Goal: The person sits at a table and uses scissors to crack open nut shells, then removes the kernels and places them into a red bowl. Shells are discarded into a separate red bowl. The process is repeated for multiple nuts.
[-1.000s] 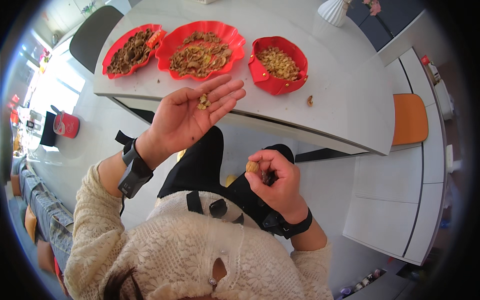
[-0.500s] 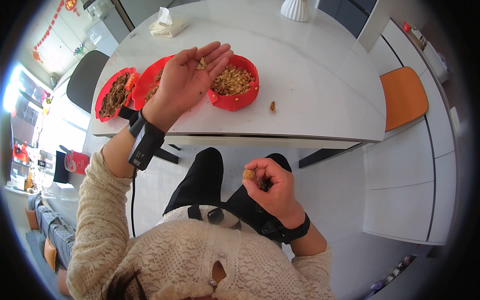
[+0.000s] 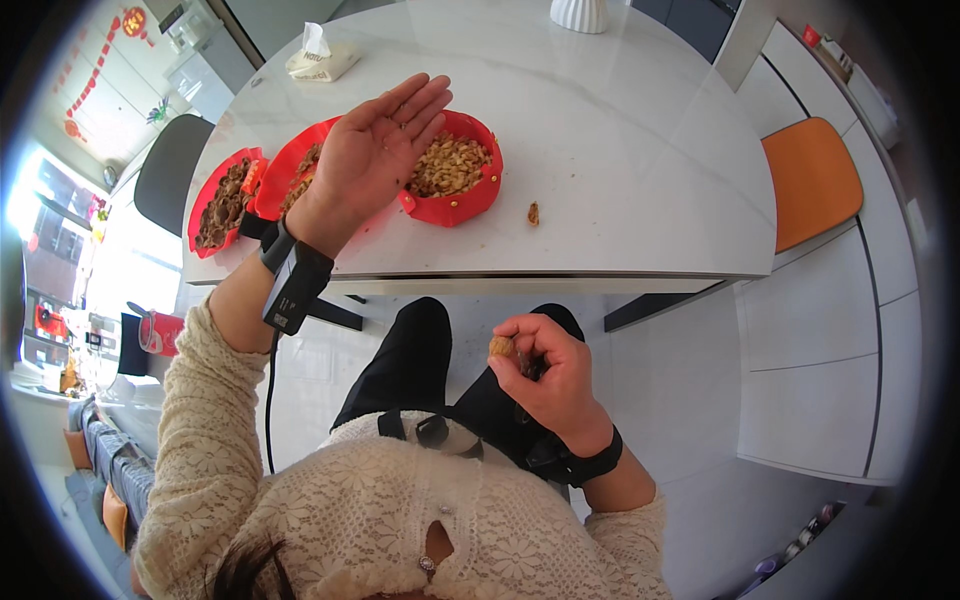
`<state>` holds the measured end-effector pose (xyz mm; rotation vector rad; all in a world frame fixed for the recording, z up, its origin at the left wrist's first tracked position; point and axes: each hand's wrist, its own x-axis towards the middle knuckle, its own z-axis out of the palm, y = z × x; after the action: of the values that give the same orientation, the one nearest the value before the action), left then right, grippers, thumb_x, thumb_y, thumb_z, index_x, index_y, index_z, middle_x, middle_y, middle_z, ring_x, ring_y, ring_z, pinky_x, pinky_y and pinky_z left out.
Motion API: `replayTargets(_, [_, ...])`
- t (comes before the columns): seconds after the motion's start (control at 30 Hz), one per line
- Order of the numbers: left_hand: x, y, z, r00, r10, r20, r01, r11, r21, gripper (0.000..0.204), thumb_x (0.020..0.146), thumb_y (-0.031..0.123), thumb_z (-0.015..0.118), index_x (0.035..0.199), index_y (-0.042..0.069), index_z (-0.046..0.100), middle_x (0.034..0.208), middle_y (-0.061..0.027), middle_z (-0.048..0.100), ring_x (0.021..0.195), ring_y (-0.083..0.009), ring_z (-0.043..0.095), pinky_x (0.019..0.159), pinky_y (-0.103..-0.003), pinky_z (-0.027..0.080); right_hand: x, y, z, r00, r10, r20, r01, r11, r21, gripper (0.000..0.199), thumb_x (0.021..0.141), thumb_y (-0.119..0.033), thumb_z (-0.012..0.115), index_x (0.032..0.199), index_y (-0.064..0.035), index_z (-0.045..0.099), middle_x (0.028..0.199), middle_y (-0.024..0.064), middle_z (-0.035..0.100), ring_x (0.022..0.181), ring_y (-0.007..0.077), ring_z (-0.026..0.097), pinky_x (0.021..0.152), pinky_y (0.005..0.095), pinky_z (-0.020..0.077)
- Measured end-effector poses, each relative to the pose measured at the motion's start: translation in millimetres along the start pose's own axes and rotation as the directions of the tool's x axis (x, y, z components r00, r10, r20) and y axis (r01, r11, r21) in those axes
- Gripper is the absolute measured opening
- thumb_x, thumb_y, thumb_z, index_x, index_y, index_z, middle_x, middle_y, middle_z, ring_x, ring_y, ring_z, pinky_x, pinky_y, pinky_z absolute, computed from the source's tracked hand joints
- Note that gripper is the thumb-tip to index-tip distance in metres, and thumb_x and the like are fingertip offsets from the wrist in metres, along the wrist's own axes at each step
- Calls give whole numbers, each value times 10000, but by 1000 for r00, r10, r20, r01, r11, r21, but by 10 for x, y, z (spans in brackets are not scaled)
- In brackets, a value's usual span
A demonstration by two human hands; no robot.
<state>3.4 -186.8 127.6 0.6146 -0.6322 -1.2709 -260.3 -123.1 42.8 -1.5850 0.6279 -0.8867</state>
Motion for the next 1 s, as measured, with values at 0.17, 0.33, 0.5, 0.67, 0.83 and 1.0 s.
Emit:
replayTargets(0.17, [-21,143,-310,989,89,120,-84,996,-40,404,949,28,350,1339,-80,344,1234,-155,512,1022,-198,546,874,-265,468,-10,-9,50,1000,-5,5,5,1000,21,227,752,14,677,961,-10,593,684,-23,532,585,25,447,555,175,386])
replayTargets(0.33, [-326,810,-893,950,309,-32,-304,945,119,334,944,-7,350,1255,-76,449,973,-119,587,788,-151,544,734,-237,476,-18,-1,100,999,-8,36,8,1000,-11,219,759,8,674,961,-11,591,681,-30,523,575,23,427,543,179,373])
replayTargets(0.5, [-713,1356,-1056,778,570,-265,-318,721,615,367,940,30,392,1294,-57,433,1095,-144,581,1004,-170,575,862,-256,463,9,24,241,996,29,80,-28,1000,-15,209,767,0,672,959,-12,592,668,-44,507,569,17,410,532,178,355])
replayTargets(0.67, [-1059,1310,-1018,821,512,-252,-116,581,805,480,949,155,438,1416,90,347,1429,-146,329,1312,-231,359,1072,-321,281,59,32,469,985,101,139,-121,982,146,166,808,-4,632,969,-15,593,644,-52,495,549,8,398,515,173,339])
replayTargets(0.83, [-1332,712,-883,898,421,125,-378,597,708,379,918,78,508,1286,7,453,1082,-94,574,948,-133,588,820,-262,484,132,-3,598,917,305,255,-379,865,327,136,906,-106,515,977,-15,586,660,-19,504,548,26,407,504,180,330])
replayTargets(1.0, [-1751,-192,-640,955,-277,106,179,824,537,268,910,40,530,1167,11,460,940,-56,566,735,-112,564,664,-232,472,159,17,752,898,303,319,-432,745,509,234,958,-199,427,1007,-12,558,665,-7,488,551,49,377,530,192,322])
